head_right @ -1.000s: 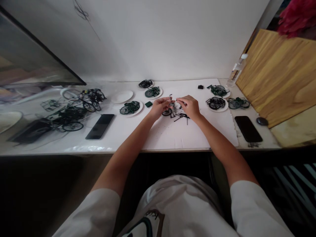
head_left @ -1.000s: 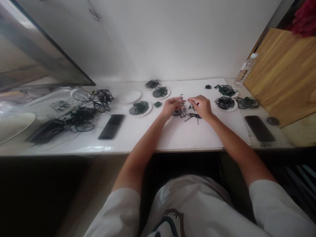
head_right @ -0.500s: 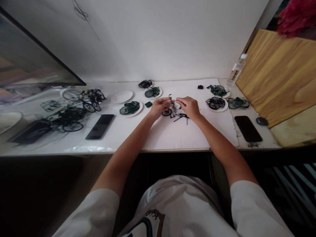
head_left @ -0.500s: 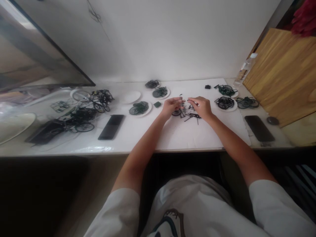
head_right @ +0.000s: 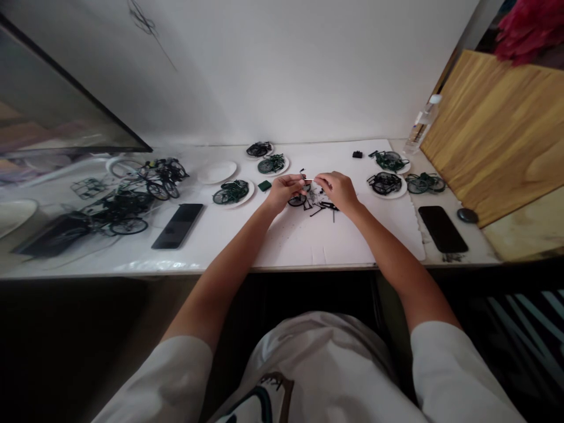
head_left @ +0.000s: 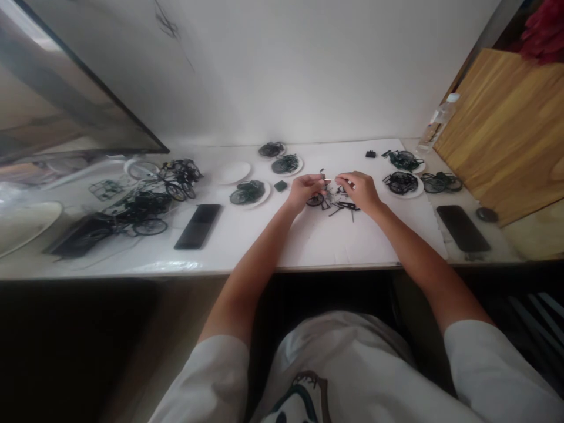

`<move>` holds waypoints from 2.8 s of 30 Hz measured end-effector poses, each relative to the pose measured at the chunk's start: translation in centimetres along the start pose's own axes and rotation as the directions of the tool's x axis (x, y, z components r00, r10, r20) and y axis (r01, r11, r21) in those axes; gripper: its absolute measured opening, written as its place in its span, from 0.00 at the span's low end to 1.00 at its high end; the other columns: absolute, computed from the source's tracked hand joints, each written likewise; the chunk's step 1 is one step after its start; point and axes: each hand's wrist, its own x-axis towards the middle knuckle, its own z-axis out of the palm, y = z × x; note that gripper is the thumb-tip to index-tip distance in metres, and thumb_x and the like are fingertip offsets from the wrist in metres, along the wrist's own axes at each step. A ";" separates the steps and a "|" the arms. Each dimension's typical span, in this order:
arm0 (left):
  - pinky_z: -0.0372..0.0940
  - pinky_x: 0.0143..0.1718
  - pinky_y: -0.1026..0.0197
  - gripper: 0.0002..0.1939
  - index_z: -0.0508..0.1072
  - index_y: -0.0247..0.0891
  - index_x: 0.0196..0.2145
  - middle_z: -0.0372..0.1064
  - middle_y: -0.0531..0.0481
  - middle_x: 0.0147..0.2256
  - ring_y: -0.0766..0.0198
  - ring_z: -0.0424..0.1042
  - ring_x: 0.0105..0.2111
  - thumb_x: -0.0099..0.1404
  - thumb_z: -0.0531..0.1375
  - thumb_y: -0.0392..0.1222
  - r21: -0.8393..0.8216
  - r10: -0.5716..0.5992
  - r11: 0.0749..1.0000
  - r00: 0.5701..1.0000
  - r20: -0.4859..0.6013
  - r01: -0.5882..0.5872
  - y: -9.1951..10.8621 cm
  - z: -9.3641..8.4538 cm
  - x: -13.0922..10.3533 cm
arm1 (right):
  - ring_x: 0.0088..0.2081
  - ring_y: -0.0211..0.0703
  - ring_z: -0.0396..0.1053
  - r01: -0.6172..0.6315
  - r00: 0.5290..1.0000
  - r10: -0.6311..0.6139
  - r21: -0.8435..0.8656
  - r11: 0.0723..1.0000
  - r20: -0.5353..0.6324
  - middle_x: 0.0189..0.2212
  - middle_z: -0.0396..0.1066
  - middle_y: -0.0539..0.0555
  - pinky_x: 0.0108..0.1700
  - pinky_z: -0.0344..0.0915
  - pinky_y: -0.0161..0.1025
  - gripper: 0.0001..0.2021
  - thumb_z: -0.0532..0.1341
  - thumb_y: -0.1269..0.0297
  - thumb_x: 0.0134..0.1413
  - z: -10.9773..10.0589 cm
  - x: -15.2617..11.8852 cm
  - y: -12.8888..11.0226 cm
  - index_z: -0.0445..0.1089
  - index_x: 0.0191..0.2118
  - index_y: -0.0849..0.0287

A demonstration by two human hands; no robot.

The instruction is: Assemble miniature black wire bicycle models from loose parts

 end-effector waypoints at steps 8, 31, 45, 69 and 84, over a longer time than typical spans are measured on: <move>0.71 0.32 0.63 0.32 0.81 0.33 0.46 0.85 0.37 0.46 0.66 0.80 0.28 0.50 0.82 0.54 -0.028 0.000 1.000 1.000 -0.010 0.000 0.0 0.1 0.1 | 0.47 0.54 0.79 0.017 1.000 -0.016 0.030 0.999 -0.026 0.47 0.84 0.58 0.54 0.73 0.48 0.16 0.60 0.52 0.77 0.1 0.0 -0.3 0.85 0.50 0.51; 0.69 0.30 0.64 0.34 0.81 0.30 0.45 0.85 0.37 0.42 0.62 0.82 0.28 0.47 0.83 0.54 0.012 -0.005 1.000 1.000 -0.006 0.005 -0.1 0.2 0.1 | 0.31 0.45 0.76 -0.073 0.997 0.070 0.097 0.993 0.036 0.24 0.75 0.55 0.35 0.65 0.38 0.31 0.52 0.35 0.77 0.4 -0.3 -0.5 0.69 0.31 0.55; 0.70 0.28 0.64 0.31 0.81 0.30 0.42 0.85 0.37 0.40 0.61 0.81 0.26 0.47 0.84 0.51 -0.011 0.025 1.000 1.000 -0.009 -0.025 0.1 0.6 0.0 | 0.40 0.50 0.76 -0.024 0.995 0.012 0.129 0.991 0.094 0.43 0.79 0.59 0.40 0.63 0.42 0.14 0.53 0.49 0.75 1.2 -0.7 0.5 0.62 0.50 0.54; 0.72 0.27 0.62 0.24 0.78 0.32 0.37 0.84 0.39 0.35 0.62 0.80 0.24 0.48 0.81 0.44 -0.007 0.009 1.000 0.999 -0.052 -0.009 0.2 1.2 -0.3 | 0.38 0.50 0.75 -0.019 0.993 0.003 0.134 0.991 0.118 0.41 0.78 0.57 0.39 0.63 0.41 0.16 0.53 0.44 0.76 1.1 -0.7 0.5 0.61 0.49 0.53; 0.75 0.27 0.61 0.20 0.75 0.34 0.33 0.84 0.39 0.36 0.54 0.85 0.32 0.49 0.80 0.43 0.032 0.090 0.996 0.995 -0.043 -0.089 -0.3 0.8 0.2 | 0.28 0.44 0.64 -0.043 0.992 0.042 0.007 0.999 0.117 0.25 0.69 0.50 0.34 0.54 0.39 0.18 0.53 0.45 0.78 1.0 -0.4 0.1 0.62 0.38 0.52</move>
